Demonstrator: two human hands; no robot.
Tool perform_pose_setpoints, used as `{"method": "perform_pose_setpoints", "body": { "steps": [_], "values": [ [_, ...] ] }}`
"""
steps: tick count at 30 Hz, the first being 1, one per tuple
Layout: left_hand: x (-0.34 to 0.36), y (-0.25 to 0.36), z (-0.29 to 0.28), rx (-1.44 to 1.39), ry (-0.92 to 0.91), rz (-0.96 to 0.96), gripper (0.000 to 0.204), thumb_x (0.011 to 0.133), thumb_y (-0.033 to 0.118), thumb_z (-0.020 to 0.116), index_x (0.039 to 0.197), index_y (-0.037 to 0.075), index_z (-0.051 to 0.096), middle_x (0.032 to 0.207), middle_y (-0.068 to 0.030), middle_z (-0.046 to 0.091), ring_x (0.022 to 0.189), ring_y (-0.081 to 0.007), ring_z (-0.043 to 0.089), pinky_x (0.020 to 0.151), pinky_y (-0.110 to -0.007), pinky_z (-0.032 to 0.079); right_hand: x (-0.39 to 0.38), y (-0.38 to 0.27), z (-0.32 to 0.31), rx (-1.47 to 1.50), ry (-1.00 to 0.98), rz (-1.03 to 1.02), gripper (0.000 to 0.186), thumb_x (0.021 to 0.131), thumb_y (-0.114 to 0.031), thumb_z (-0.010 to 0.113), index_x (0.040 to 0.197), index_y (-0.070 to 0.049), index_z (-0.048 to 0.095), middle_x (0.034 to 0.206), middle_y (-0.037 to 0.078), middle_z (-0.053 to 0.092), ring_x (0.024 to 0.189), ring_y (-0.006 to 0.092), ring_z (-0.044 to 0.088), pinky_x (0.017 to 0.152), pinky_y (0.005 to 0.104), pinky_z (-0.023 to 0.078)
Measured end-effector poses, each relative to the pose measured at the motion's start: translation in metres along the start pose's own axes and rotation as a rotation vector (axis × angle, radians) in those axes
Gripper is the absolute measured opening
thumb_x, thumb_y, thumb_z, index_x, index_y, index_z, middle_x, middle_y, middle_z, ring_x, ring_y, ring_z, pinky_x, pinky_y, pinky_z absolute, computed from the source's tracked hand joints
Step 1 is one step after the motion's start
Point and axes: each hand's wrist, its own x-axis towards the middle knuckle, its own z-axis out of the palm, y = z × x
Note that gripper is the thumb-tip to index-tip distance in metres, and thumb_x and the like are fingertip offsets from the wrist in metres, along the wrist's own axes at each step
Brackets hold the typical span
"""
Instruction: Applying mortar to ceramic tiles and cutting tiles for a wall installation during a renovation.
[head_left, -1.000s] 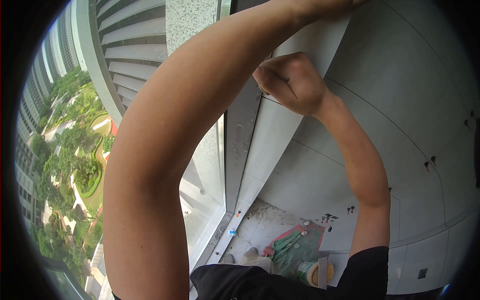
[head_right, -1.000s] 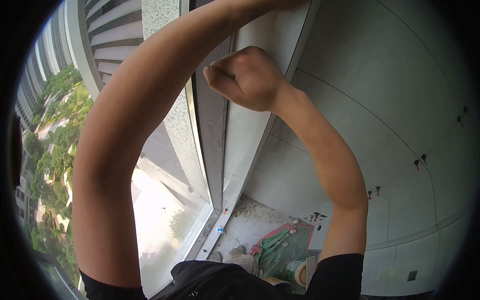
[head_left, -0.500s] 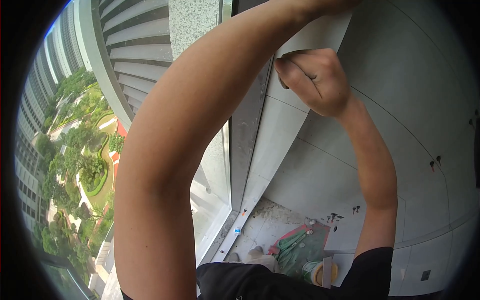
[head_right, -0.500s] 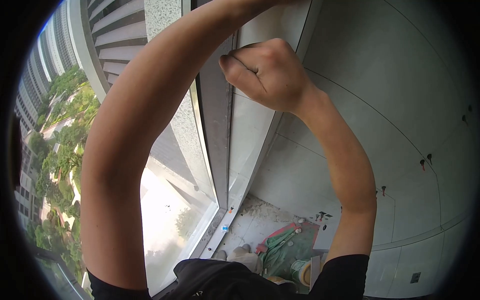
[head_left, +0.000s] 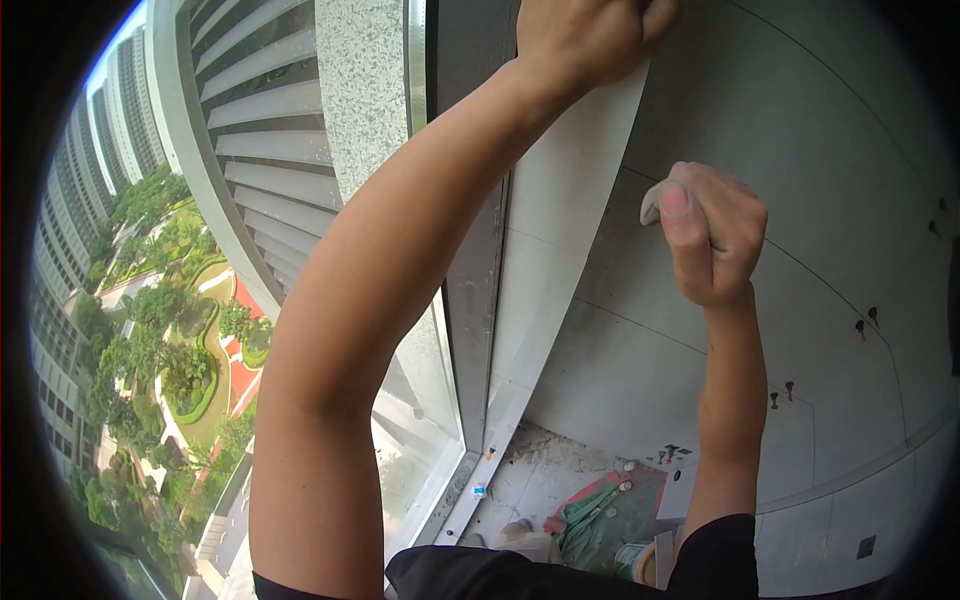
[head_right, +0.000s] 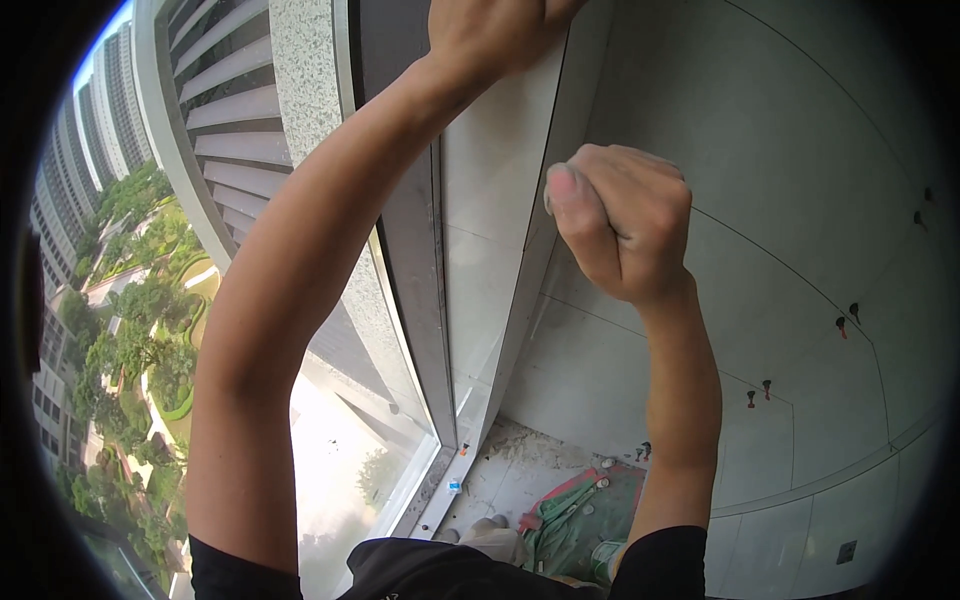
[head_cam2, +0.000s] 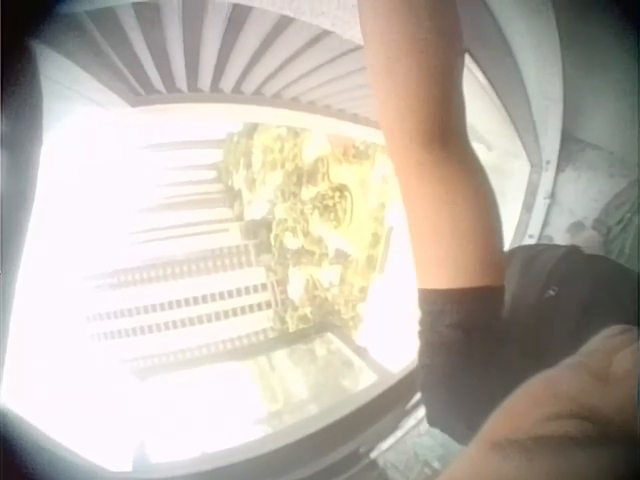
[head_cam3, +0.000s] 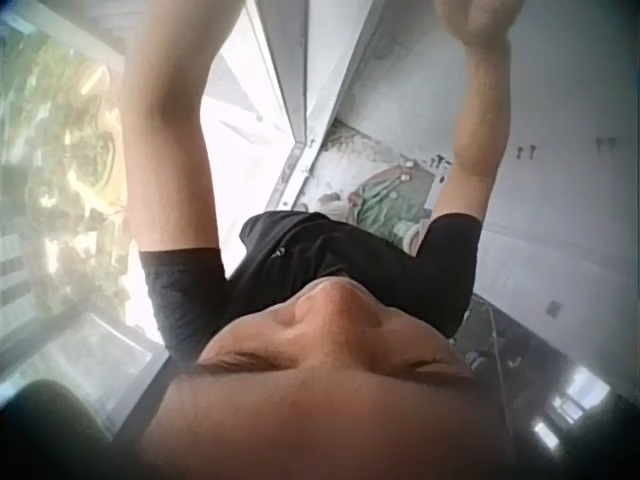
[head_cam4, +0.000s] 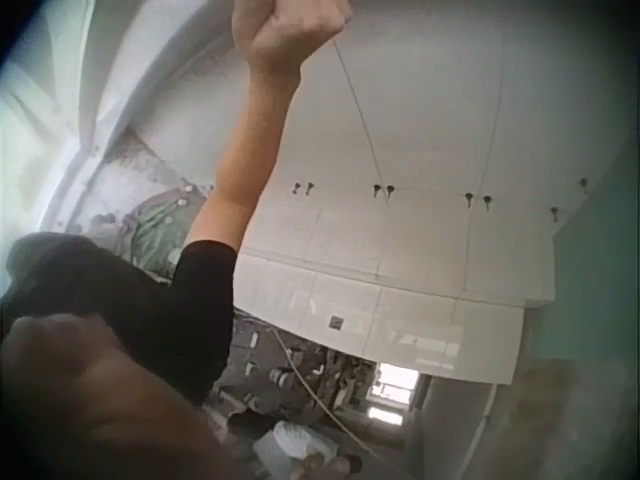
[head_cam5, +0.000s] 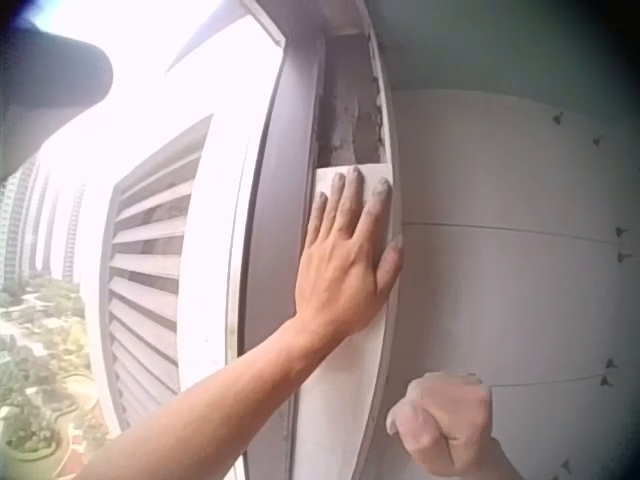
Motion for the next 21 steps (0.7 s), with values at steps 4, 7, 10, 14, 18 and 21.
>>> {"method": "perform_pose_setpoints", "body": {
  "steps": [4,7,10,14,18,21],
  "values": [
    [0.014,0.018,-0.008,0.036,-0.037,0.004,0.073,0.116,0.042,0.053,0.177,0.005,0.039,0.185,-0.0287,0.029,0.175,-0.0434,0.022,0.144,-0.053,0.015,-0.051,-0.007,-0.053,-0.017,0.123,0.23,0.04,0.11,-0.013,0.06,0.073,0.002,0.062,0.062,0.009,0.057,0.052,0.0202,0.051,0.052,0.037,0.04],
    [0.005,0.012,0.003,-0.072,-0.032,-0.017,0.077,0.115,0.042,0.056,0.176,0.0,0.038,0.184,-0.032,0.028,0.175,-0.0461,0.02,0.143,-0.055,0.015,-0.068,-0.005,-0.055,-0.022,0.166,0.326,0.044,0.113,-0.016,0.059,0.072,0.002,0.061,0.061,0.008,0.055,0.052,0.019,0.05,0.052,0.0364,0.04],
    [-0.019,0.006,-0.001,0.047,0.001,-0.052,0.084,0.115,0.049,0.057,0.177,-0.003,0.034,0.183,-0.0322,0.031,0.172,-0.0489,0.026,0.14,-0.059,0.019,-0.06,-0.005,-0.038,-0.01,0.198,0.31,0.048,0.115,-0.018,0.06,0.071,0.001,0.059,0.059,0.007,0.052,0.051,0.0198,0.049,0.052,0.0364,0.04],
    [-0.075,0.058,-0.007,0.08,-0.057,-0.16,0.086,0.115,0.043,0.061,0.176,-0.009,0.03,0.183,-0.0333,0.03,0.173,-0.0485,0.026,0.14,-0.058,0.02,-0.054,-0.005,-0.054,0.005,0.157,0.313,0.05,0.116,-0.02,0.062,0.071,0.001,0.056,0.059,0.007,0.052,0.051,0.0209,0.049,0.053,0.0377,0.04],
    [-0.12,0.082,-0.014,0.016,-0.066,-0.267,0.077,0.116,0.035,0.059,0.174,-0.01,0.034,0.182,-0.0336,0.032,0.172,-0.051,0.027,0.14,-0.059,0.022,0.003,-0.009,-0.035,0.049,0.166,0.156,0.049,0.115,-0.019,0.064,0.071,0.001,0.057,0.06,0.01,0.054,0.051,0.0264,0.053,0.053,0.0413,0.041],
    [-0.12,0.084,-0.012,0.024,-0.05,-0.302,0.071,0.117,0.031,0.057,0.172,-0.01,0.037,0.181,-0.0325,0.035,0.17,-0.0508,0.03,0.14,-0.059,0.024,0.059,-0.009,-0.014,0.044,0.129,-0.039,0.05,0.114,-0.023,0.067,0.07,-0.001,0.057,0.06,0.013,0.053,0.05,0.0307,0.052,0.052,0.0428,0.042]
  ]
}}
